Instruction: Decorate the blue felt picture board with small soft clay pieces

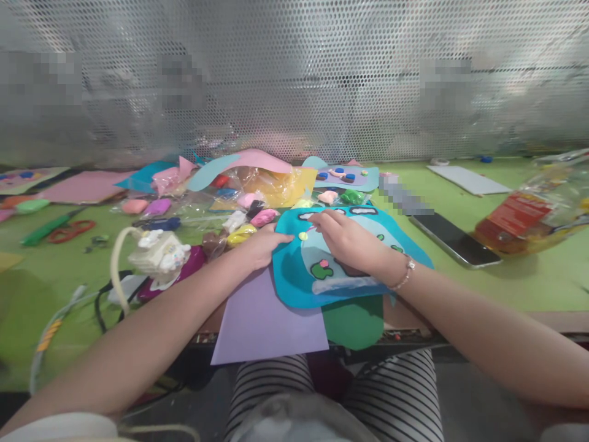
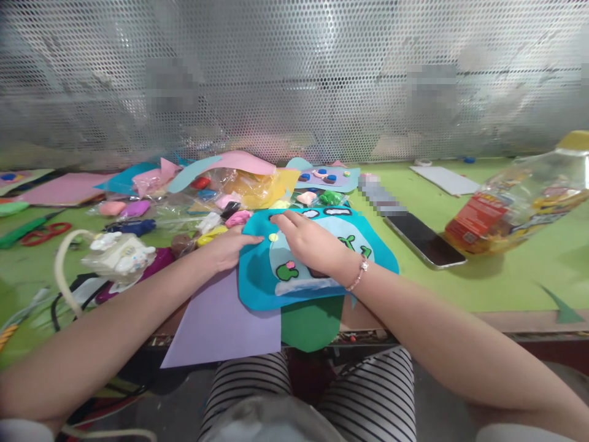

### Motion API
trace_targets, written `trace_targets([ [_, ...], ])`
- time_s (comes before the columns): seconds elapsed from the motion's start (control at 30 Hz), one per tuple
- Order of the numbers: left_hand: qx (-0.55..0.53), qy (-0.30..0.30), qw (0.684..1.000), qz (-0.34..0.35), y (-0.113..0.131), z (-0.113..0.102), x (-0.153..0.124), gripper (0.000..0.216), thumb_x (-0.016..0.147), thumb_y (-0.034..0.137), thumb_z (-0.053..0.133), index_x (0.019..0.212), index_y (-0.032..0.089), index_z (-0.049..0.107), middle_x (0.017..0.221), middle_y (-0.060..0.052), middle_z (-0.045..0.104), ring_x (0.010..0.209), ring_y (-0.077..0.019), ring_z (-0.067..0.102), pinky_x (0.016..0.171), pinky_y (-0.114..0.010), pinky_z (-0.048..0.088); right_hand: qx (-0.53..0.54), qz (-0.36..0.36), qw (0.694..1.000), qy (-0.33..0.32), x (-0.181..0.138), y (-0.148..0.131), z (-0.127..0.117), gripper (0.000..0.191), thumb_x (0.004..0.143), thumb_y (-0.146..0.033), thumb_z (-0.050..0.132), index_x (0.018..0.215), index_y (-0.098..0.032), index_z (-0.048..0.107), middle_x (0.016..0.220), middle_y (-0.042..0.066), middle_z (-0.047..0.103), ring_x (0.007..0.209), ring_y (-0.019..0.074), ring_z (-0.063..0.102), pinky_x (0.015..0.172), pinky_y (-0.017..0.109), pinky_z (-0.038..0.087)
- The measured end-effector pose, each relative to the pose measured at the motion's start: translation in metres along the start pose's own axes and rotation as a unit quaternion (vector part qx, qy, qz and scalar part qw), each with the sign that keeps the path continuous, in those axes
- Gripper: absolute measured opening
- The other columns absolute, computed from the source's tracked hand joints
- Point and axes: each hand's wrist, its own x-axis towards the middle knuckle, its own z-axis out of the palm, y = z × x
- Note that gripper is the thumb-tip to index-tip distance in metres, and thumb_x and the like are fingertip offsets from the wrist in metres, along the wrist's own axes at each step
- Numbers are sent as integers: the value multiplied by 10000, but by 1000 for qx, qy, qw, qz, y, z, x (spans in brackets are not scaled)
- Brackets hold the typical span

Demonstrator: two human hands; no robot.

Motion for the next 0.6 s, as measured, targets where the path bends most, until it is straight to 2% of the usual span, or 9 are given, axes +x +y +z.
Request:
trace_targets([
  [0.13, 6, 2, 1000, -1, 1, 1, -1, 235, 605, 63, 684, 834, 112, 661, 805, -82, 696, 683, -179, 641, 728, -337, 502, -18, -20, 999, -19, 0, -1, 0, 320, 872, -31, 301, 1147, -79, 456, 1050, 163, 552, 937, 244, 528, 812, 428, 484],
  [0.37, 1, -10, 1000, 0, 0, 0, 0, 207, 607, 58, 680, 803, 124, 667, 778, -67, 694, 660, -172, 640, 715, -329, 499, -20, -57, 998, -17, -1, -2, 0, 352, 875, -19, 276, 1174, -91, 446, 1087, 162, 544, 1025, 252, 510, 829, 433, 481],
  [0.6, -3, 0, 1000, -1, 0, 1, -1, 217, 598, 47, 677, 800, 124, 663, 779, -66, 696, 654, -168, 635, 722, -333, 502, -40, -46, 998, -24, -2, 0, -2, 328, 892, -53, 286, 1174, -101, 447, 1070, 154, 551, 992, 249, 523, 849, 433, 475],
])
